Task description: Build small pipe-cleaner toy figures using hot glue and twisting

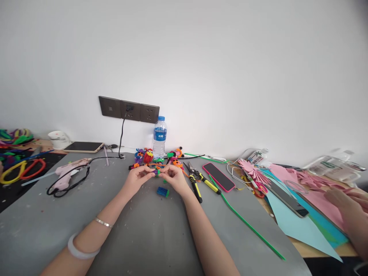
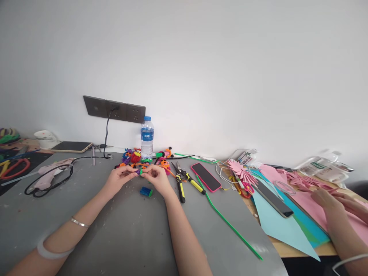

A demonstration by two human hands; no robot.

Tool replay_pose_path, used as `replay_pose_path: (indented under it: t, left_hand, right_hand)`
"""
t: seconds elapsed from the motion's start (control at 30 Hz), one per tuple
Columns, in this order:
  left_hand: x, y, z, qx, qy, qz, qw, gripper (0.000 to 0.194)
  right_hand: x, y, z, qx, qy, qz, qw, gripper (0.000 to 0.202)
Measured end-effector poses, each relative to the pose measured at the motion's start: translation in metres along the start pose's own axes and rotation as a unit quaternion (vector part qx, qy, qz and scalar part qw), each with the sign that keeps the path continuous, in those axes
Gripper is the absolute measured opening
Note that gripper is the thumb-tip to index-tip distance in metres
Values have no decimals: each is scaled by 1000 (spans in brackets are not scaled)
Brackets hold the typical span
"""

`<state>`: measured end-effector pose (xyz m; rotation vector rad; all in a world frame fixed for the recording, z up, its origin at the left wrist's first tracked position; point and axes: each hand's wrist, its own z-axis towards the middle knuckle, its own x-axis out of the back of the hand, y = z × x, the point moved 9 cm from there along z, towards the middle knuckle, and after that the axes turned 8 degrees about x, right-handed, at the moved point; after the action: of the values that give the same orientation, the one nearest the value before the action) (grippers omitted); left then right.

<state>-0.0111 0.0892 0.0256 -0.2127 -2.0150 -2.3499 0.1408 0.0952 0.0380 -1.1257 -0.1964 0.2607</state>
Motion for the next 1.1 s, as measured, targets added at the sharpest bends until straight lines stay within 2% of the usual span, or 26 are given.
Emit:
replay_pose_path:
  t: [1.1]
  left_hand:
    - [-1, 1, 0, 0, 4, 17, 1000, 25]
  right_hand:
    - [2, 10, -1, 4, -9, -23, 1000, 24]
